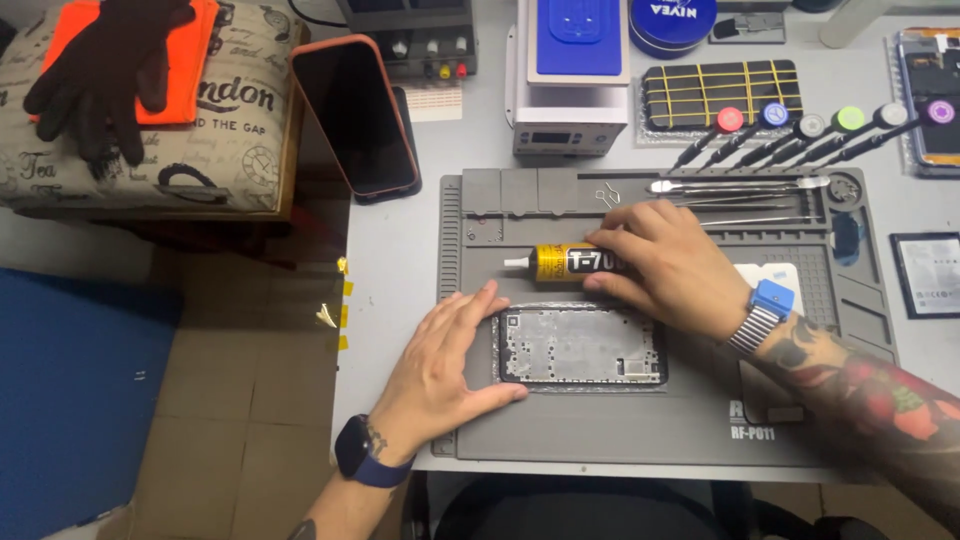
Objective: Cleaning a phone frame with an air blower and applying adhesive along the edges for screen replacement.
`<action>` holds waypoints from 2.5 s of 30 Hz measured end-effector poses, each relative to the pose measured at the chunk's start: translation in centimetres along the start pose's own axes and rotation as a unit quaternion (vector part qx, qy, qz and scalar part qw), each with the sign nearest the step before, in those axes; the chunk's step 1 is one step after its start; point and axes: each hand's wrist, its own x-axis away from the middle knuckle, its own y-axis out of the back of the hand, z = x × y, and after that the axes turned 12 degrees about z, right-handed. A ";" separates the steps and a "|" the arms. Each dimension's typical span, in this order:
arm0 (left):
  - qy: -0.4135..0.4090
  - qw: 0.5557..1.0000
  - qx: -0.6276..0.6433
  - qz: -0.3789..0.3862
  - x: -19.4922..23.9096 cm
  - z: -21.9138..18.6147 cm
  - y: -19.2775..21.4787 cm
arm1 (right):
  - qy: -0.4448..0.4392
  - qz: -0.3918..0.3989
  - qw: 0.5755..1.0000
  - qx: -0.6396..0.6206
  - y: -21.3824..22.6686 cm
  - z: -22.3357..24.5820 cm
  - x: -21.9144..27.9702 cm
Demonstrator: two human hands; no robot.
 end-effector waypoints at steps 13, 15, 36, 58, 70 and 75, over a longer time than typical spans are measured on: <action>0.001 0.999 -0.036 0.003 -0.3 -0.2 -0.6 | -0.351 -0.072 0.932 -0.062 3.4 2.1 16.8; -0.006 0.997 -0.082 0.000 -0.4 -0.5 -0.6 | -0.343 -0.117 0.931 -0.048 1.3 3.1 18.9; 0.293 0.952 -0.027 -0.082 2.0 -5.9 -1.5 | -0.481 -0.082 0.836 -0.251 3.0 6.3 20.4; -0.221 0.971 -0.038 0.085 -8.6 -14.0 -10.2 | -0.169 -0.050 0.962 -0.207 1.3 4.7 26.7; -0.241 0.961 -0.092 0.098 -9.0 -14.7 -13.1 | -0.134 0.003 0.971 -0.199 2.3 4.1 28.0; -0.242 0.959 -0.110 0.097 -8.9 -14.9 -13.2 | -0.170 -0.044 0.962 -0.210 4.0 3.5 25.4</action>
